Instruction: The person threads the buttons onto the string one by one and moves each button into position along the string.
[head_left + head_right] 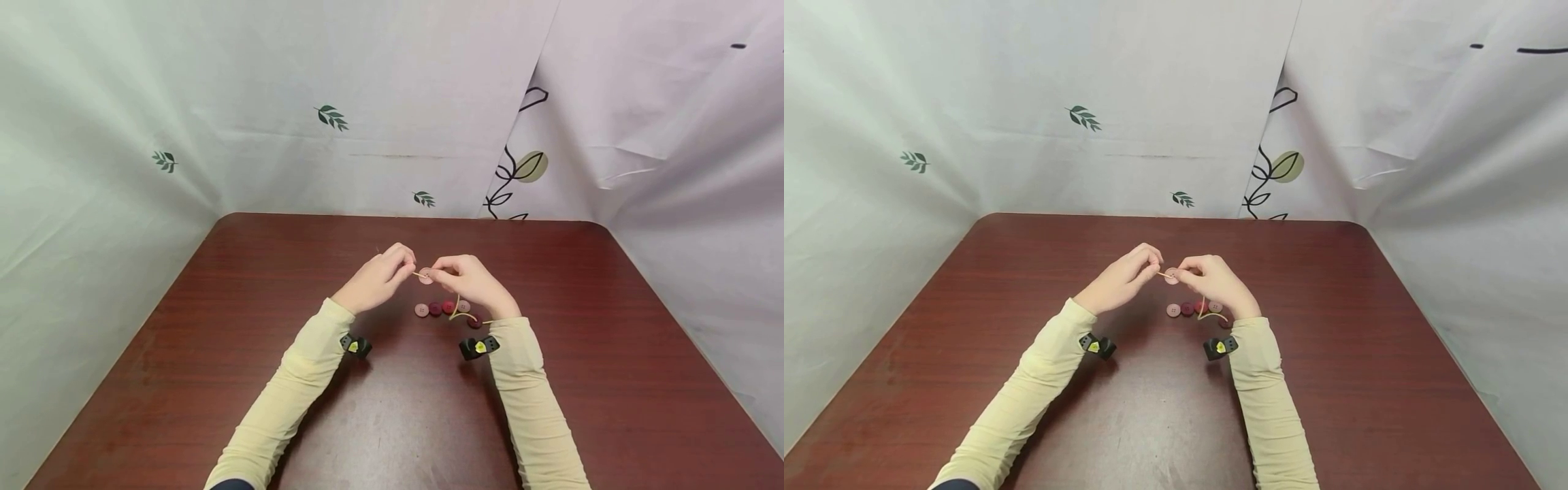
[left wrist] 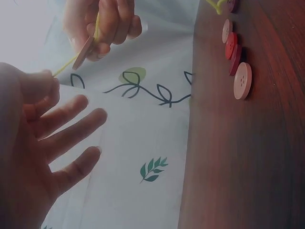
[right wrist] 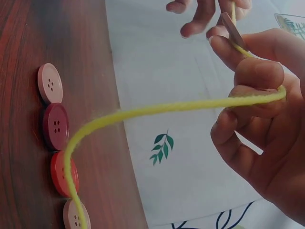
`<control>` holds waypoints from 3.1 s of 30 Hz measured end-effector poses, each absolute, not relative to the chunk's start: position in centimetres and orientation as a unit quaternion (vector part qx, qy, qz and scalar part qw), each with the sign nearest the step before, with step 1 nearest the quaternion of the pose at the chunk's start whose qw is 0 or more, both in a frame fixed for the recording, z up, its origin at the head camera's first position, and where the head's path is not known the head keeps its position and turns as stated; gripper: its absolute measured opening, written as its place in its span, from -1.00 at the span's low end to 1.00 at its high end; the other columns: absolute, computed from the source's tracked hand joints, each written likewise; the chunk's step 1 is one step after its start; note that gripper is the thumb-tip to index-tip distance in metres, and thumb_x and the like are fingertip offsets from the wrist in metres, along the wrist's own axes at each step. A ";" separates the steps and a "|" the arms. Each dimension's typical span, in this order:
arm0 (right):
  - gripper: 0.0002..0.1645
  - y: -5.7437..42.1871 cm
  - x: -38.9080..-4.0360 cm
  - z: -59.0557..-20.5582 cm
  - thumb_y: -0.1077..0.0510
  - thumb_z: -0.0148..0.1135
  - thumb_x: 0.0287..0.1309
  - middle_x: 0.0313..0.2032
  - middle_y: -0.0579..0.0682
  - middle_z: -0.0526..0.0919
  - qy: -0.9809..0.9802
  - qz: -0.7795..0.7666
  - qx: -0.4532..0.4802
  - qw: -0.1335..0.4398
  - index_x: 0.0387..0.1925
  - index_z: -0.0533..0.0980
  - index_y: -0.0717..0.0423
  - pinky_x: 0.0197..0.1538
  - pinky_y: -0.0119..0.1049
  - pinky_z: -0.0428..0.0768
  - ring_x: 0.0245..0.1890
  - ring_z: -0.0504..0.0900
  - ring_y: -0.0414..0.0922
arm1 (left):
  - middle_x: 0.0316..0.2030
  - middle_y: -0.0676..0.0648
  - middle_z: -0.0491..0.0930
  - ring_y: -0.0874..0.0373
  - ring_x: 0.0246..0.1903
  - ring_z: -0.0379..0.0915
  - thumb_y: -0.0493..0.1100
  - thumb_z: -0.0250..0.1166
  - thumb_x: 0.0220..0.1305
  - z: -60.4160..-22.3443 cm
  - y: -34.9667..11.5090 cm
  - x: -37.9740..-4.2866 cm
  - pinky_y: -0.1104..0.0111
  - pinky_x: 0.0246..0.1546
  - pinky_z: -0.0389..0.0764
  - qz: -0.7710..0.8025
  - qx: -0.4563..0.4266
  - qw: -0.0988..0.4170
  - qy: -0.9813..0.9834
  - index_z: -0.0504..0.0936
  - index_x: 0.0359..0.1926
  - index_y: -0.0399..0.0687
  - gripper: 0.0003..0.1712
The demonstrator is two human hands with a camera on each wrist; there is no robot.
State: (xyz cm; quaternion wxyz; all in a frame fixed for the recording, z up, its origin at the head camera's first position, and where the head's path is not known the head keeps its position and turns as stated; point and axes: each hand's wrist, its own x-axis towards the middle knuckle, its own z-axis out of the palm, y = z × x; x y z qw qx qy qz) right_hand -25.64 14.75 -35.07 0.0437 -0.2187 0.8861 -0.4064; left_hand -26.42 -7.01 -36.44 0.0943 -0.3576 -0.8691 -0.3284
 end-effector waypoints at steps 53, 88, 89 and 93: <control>-0.62 16.5 -26.0 -35.9 -0.11 0.20 0.26 -0.65 -0.09 0.49 0.899 -0.368 -0.220 0.093 -0.35 0.63 0.13 -0.44 -0.27 0.47 -0.61 0.51 0.08 | -0.52 0.08 0.60 0.29 -0.48 0.47 -0.19 0.27 0.19 -34.9 -8.7 -26.2 0.43 -0.39 0.48 -0.394 -0.315 0.190 -0.842 0.55 -0.34 -0.03 -0.95; -0.61 18.0 -26.5 -37.2 -0.01 0.20 0.28 -0.66 0.01 0.47 0.890 -0.367 -0.224 0.154 -0.47 0.56 0.25 -0.39 -0.25 0.46 -0.57 0.48 -0.07 | -0.51 -0.04 0.58 0.24 -0.51 0.44 -0.26 0.28 0.22 -34.6 -9.0 -26.0 0.33 -0.48 0.47 -0.481 -0.297 0.251 -0.786 0.54 -0.34 -0.12 -0.94; -0.60 18.1 -26.5 -37.3 -0.02 0.20 0.28 -0.67 -0.01 0.46 0.890 -0.365 -0.221 0.157 -0.48 0.56 0.25 -0.38 -0.25 0.46 -0.57 0.47 -0.08 | -0.51 -0.04 0.58 0.24 -0.51 0.44 -0.26 0.28 0.22 -34.6 -9.0 -26.0 0.31 -0.49 0.47 -0.480 -0.298 0.252 -0.786 0.54 -0.34 -0.12 -0.94; -0.59 18.6 -26.4 -37.3 -0.02 0.19 0.28 -0.68 -0.02 0.44 0.891 -0.365 -0.211 0.169 -0.45 0.58 0.28 -0.34 -0.25 0.45 -0.57 0.46 -0.06 | -0.51 -0.04 0.57 0.23 -0.51 0.44 -0.28 0.28 0.21 -34.6 -9.0 -26.0 0.26 -0.49 0.49 -0.478 -0.304 0.254 -0.784 0.54 -0.34 -0.13 -0.94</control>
